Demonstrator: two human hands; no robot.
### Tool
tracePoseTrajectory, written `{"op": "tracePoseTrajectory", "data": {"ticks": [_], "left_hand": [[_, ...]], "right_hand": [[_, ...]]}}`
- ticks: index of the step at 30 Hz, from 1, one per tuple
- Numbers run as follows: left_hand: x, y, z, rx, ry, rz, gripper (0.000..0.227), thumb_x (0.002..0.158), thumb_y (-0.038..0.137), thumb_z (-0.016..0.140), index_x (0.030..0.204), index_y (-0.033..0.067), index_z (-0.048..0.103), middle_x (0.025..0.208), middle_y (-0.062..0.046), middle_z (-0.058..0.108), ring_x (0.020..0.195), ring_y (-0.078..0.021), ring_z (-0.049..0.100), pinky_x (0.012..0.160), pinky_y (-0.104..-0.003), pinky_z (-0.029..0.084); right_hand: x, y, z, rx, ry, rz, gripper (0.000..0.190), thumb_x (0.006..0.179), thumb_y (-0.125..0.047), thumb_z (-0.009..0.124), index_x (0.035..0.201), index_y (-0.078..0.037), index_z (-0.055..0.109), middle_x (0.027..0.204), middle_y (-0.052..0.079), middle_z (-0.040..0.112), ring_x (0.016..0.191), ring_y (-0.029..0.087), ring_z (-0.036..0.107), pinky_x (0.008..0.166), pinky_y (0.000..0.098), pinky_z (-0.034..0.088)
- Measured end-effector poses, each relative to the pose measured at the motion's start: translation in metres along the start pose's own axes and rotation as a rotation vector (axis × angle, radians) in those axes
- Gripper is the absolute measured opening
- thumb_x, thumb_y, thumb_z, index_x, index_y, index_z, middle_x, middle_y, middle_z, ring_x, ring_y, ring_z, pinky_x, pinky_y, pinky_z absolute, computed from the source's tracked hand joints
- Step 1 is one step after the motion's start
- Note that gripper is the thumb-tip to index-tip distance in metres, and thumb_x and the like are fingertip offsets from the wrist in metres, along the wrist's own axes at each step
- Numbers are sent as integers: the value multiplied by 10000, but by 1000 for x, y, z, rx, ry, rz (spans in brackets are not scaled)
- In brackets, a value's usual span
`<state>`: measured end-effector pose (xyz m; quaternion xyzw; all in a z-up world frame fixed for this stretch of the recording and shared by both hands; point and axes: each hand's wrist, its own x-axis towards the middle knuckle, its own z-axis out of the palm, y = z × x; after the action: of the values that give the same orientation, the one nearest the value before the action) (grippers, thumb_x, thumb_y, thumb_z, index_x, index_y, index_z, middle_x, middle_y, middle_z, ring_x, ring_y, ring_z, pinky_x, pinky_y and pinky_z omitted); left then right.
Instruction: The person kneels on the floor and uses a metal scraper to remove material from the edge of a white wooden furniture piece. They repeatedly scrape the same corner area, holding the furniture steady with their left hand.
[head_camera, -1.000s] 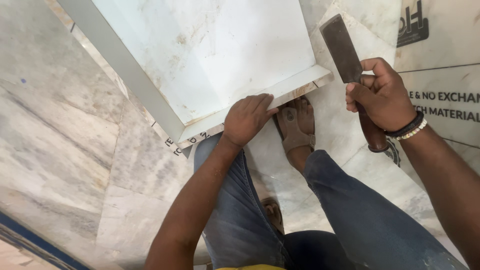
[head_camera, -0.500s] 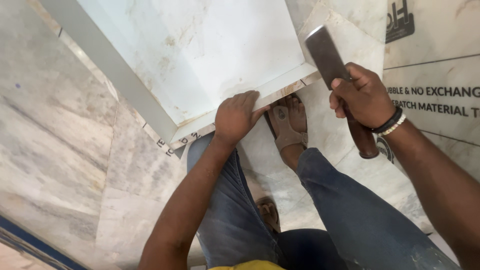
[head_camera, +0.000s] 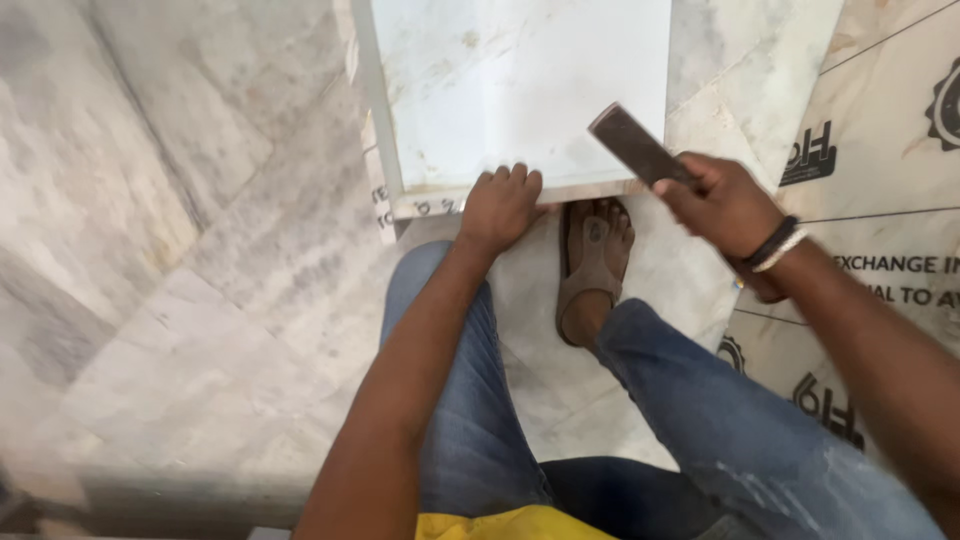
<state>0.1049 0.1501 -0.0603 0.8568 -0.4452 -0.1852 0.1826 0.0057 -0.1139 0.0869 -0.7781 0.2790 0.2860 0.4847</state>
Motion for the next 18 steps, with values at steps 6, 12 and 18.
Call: {"op": "tracePoseTrajectory", "data": {"ticks": [6,12,18], "left_hand": [[1,-20,21,92,-46,-93,210,882,254,690,1008,89,654,941,-89,664,905,-275,657,726,-445,501],[-68,-51,2,114,184,-138,66,900,75,622,950,93,661,901,-82,663,890,-260,650,791,-413,506],[-86,-39,-2,94,517,-128,89,835,70,618,923,72,632,891,-75,650,891,-248,635,872,-389,502]], "right_hand": [[-31,-40,-26,-433,-36,106,330,1038,-389,610,987,-75,696,672,66,607,600,180,569,592,395,487],[4,-35,8,-906,-59,-19,352,1045,-442,562,1034,-114,690,684,99,720,646,269,716,650,448,548],[12,-13,56,-850,-17,-168,366,1051,-429,579,1018,-79,680,706,127,688,650,323,683,647,473,535]]}}
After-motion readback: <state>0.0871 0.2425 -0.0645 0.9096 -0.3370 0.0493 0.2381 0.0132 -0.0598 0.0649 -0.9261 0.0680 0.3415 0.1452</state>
